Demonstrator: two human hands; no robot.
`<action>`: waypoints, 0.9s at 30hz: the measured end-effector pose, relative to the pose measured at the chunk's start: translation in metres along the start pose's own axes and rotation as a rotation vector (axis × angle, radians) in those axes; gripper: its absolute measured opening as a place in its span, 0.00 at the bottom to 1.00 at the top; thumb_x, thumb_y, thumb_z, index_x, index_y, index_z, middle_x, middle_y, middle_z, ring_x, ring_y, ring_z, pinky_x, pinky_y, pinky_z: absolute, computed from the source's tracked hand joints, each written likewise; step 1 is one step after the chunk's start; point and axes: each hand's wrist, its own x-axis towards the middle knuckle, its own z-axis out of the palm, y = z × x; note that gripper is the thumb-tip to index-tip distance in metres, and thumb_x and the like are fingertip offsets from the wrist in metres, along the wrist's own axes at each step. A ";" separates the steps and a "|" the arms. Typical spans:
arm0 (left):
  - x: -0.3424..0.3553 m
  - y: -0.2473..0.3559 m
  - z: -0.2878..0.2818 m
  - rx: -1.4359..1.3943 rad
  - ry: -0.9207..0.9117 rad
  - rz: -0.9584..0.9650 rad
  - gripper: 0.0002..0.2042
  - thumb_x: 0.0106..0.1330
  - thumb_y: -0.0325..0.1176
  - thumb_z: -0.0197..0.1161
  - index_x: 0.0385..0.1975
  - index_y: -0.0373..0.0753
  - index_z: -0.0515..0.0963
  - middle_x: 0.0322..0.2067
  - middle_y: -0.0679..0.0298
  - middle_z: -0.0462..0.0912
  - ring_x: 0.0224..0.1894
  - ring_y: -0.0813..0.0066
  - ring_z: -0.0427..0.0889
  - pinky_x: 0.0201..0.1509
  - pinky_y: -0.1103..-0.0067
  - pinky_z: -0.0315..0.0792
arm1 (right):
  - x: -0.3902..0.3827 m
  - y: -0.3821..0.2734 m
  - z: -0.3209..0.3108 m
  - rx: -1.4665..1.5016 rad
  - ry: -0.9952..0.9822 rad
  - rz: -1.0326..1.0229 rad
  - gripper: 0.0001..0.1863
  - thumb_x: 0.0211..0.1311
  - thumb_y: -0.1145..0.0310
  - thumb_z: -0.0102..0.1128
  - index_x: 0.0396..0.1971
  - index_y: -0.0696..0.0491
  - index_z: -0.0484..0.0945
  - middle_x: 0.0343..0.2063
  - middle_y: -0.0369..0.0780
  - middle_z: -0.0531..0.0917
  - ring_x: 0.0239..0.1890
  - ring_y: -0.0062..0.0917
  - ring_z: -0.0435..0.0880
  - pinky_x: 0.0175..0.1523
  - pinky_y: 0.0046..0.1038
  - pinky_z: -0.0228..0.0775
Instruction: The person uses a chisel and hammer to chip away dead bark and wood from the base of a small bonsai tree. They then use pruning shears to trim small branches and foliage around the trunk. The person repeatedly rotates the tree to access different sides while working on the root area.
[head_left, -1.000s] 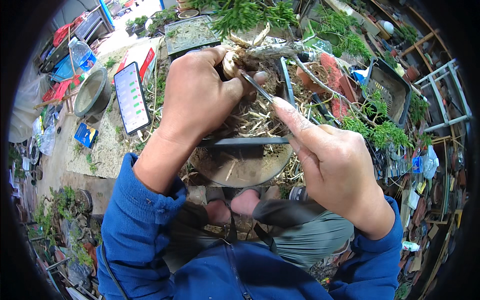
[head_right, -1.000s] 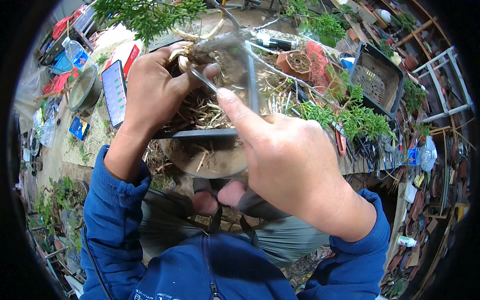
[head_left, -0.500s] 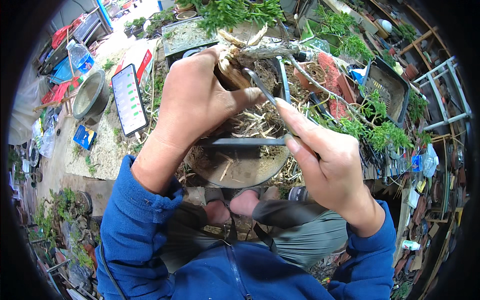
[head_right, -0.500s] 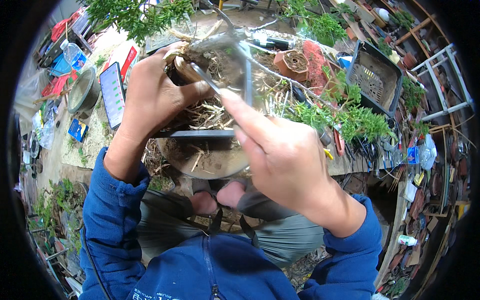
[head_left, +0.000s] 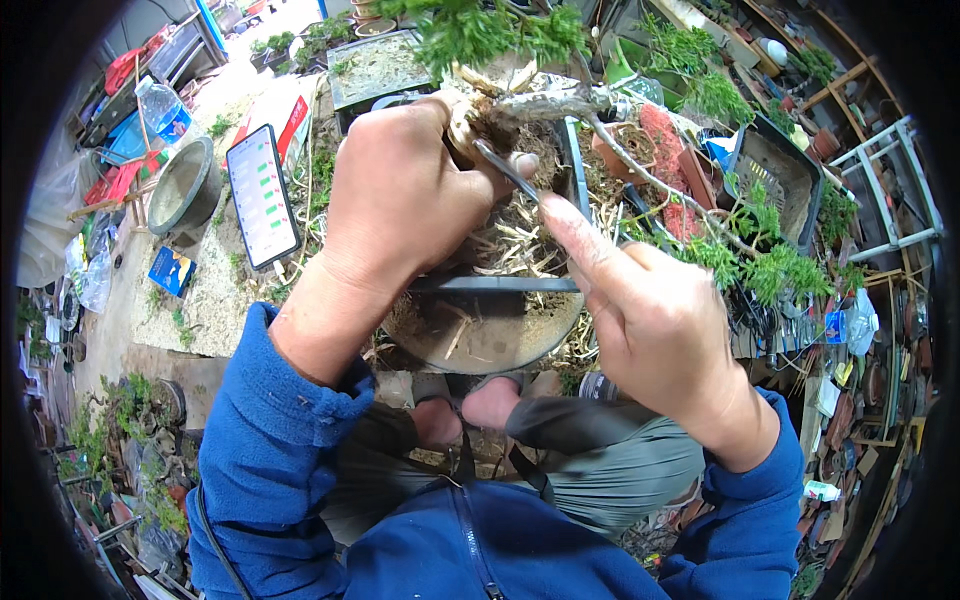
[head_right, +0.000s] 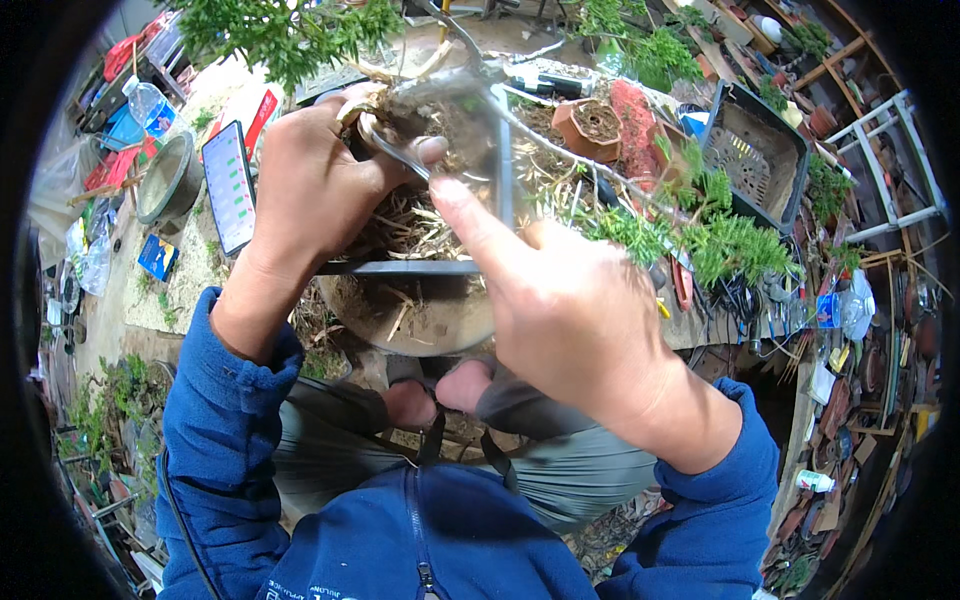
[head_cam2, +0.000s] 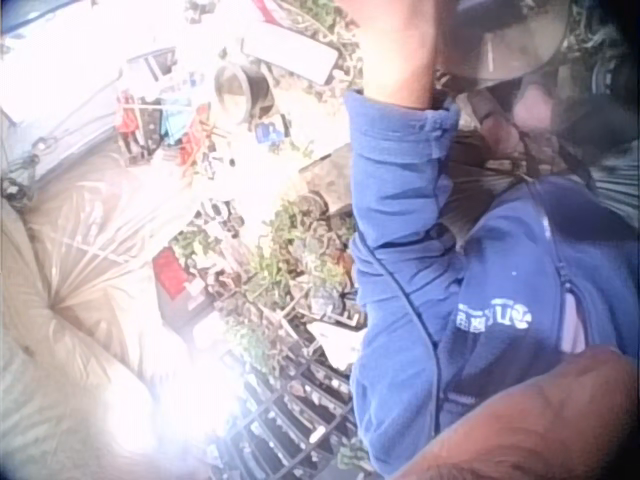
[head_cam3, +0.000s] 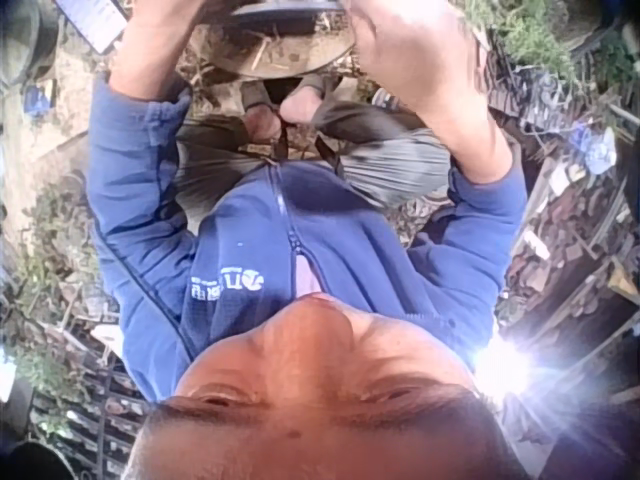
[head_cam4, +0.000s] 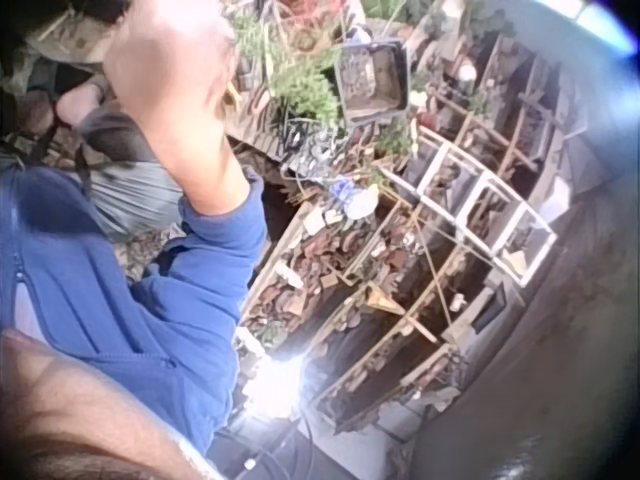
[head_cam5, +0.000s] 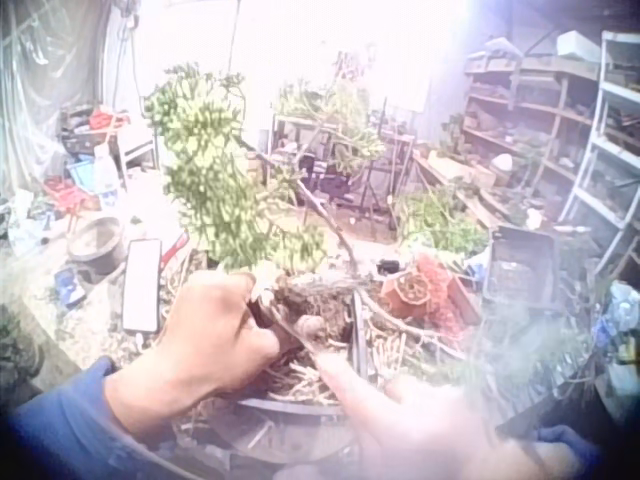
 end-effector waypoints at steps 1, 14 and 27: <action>0.000 0.002 0.000 -0.022 0.011 0.002 0.20 0.57 0.47 0.82 0.32 0.33 0.88 0.26 0.43 0.87 0.34 0.41 0.89 0.39 0.58 0.83 | -0.002 0.000 0.001 -0.004 0.014 -0.003 0.30 0.67 0.80 0.67 0.69 0.48 0.83 0.26 0.49 0.84 0.25 0.42 0.84 0.30 0.41 0.76; -0.007 0.002 -0.005 0.120 -0.071 0.125 0.23 0.53 0.41 0.85 0.44 0.36 0.83 0.35 0.51 0.90 0.39 0.51 0.92 0.44 0.64 0.85 | -0.032 0.017 0.009 0.295 -0.020 0.000 0.23 0.69 0.83 0.63 0.64 0.66 0.82 0.57 0.56 0.89 0.51 0.43 0.94 0.55 0.34 0.84; -0.001 -0.010 -0.016 0.030 -0.244 -0.049 0.25 0.54 0.35 0.84 0.50 0.34 0.84 0.38 0.61 0.90 0.38 0.73 0.87 0.47 0.74 0.82 | -0.005 0.013 0.009 0.433 -0.016 0.055 0.22 0.73 0.82 0.62 0.65 0.66 0.81 0.62 0.55 0.87 0.65 0.41 0.88 0.69 0.33 0.79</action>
